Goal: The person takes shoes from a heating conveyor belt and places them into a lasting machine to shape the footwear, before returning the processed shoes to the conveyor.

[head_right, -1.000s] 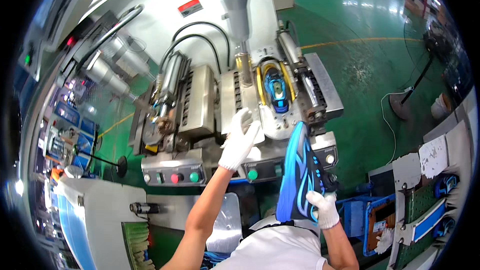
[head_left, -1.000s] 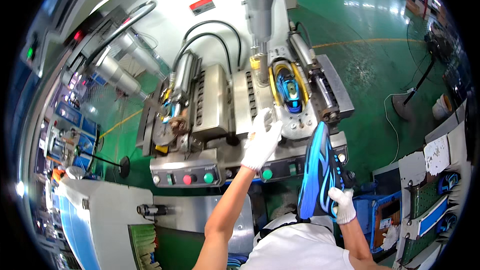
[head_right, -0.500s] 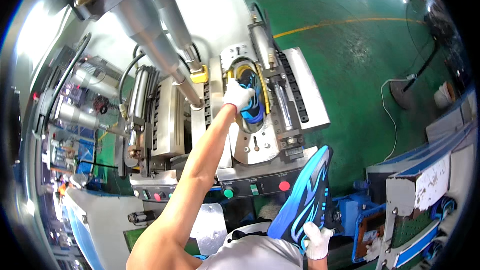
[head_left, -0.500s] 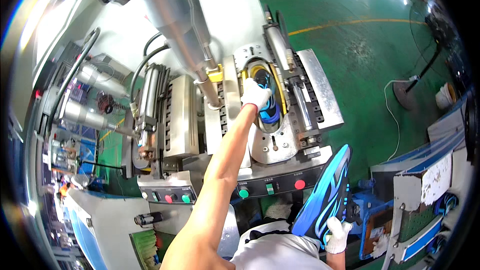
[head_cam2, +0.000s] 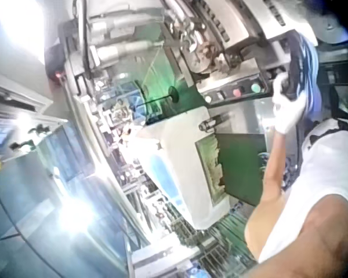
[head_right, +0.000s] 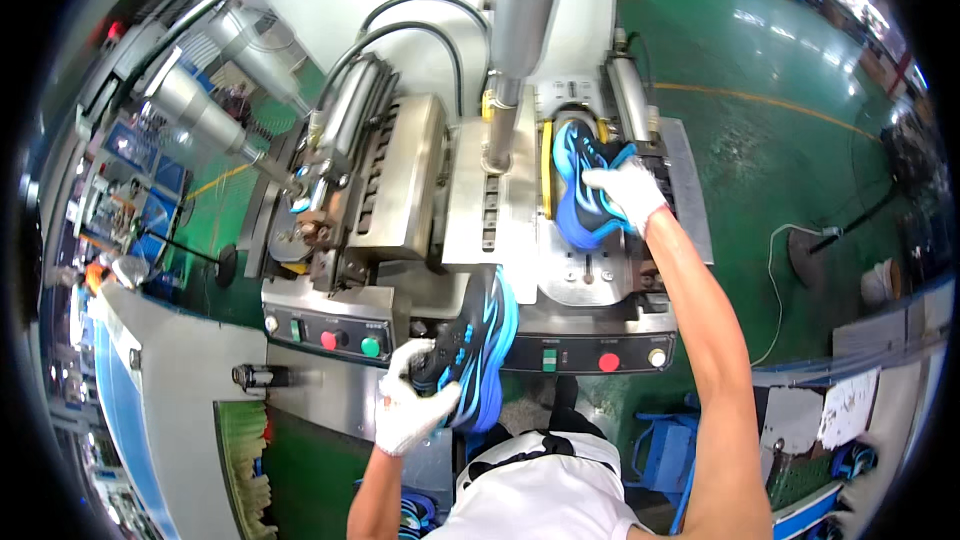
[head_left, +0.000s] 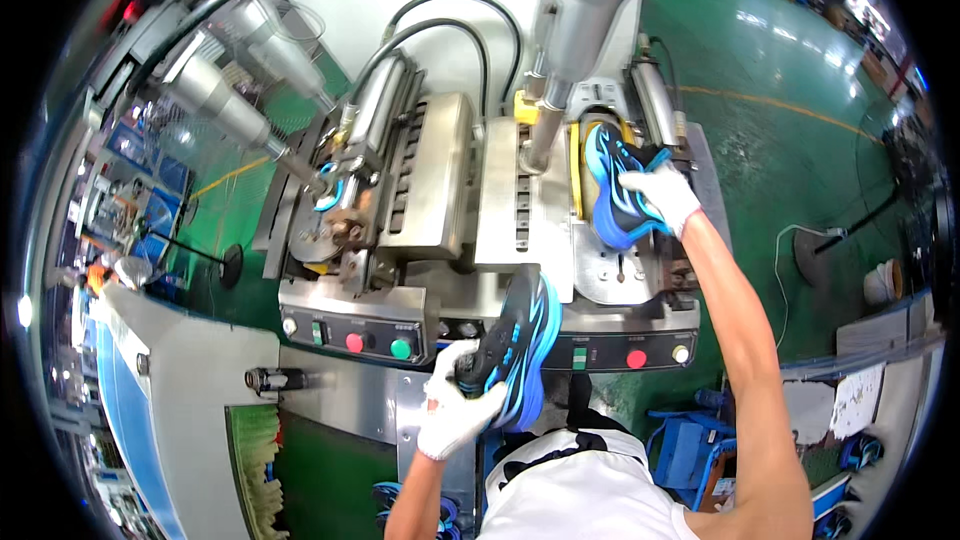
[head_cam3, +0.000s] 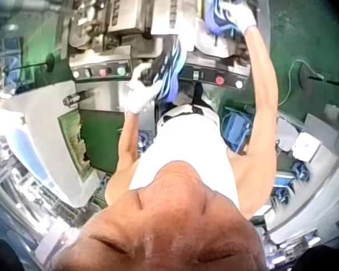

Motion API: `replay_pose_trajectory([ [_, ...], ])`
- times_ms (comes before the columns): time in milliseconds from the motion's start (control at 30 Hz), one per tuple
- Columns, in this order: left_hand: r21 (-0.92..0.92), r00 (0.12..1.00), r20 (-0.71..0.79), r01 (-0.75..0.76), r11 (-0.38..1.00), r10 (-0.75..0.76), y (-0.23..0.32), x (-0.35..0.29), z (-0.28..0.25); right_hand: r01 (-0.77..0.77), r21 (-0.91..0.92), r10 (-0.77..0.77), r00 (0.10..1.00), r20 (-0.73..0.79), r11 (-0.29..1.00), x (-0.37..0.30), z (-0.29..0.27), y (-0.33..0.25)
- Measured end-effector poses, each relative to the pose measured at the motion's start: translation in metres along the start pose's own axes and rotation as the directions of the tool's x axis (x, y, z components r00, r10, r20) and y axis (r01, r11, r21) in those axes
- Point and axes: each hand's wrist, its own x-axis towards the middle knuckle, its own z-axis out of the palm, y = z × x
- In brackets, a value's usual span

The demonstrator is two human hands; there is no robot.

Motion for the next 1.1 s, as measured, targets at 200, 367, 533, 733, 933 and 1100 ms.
replay_pose_trajectory([
  [200,0.178,0.832,-0.486,0.393,0.902,-0.266,-0.131,-0.159,-0.022,0.241,-0.971,-0.227,0.946,0.233,0.008,0.126,0.056,0.096],
  [367,-0.048,0.448,-0.761,0.684,0.728,-0.470,-0.206,-0.194,-0.025,0.389,-0.726,-0.540,0.841,0.029,0.567,0.147,-0.038,0.108],
  [533,-0.355,-0.020,-0.879,0.694,0.626,-0.476,-0.288,-0.277,-0.012,-0.127,-0.547,0.160,0.987,0.012,0.828,0.131,0.000,0.066],
  [733,-0.227,-0.023,-0.952,0.723,0.652,-0.305,-0.345,-0.283,0.004,0.512,-0.847,-0.548,0.753,0.365,0.141,-0.116,0.193,0.075],
  [933,-0.113,0.343,-0.893,0.453,0.884,-0.290,-0.312,-0.291,-0.063,0.197,-0.691,-0.374,0.722,0.582,-0.695,-0.165,0.225,0.277],
  [1100,0.144,0.375,-0.925,0.478,0.867,-0.053,-0.367,-0.349,-0.242,0.332,-0.877,-0.092,0.919,0.384,-0.347,-0.217,0.285,0.210],
])
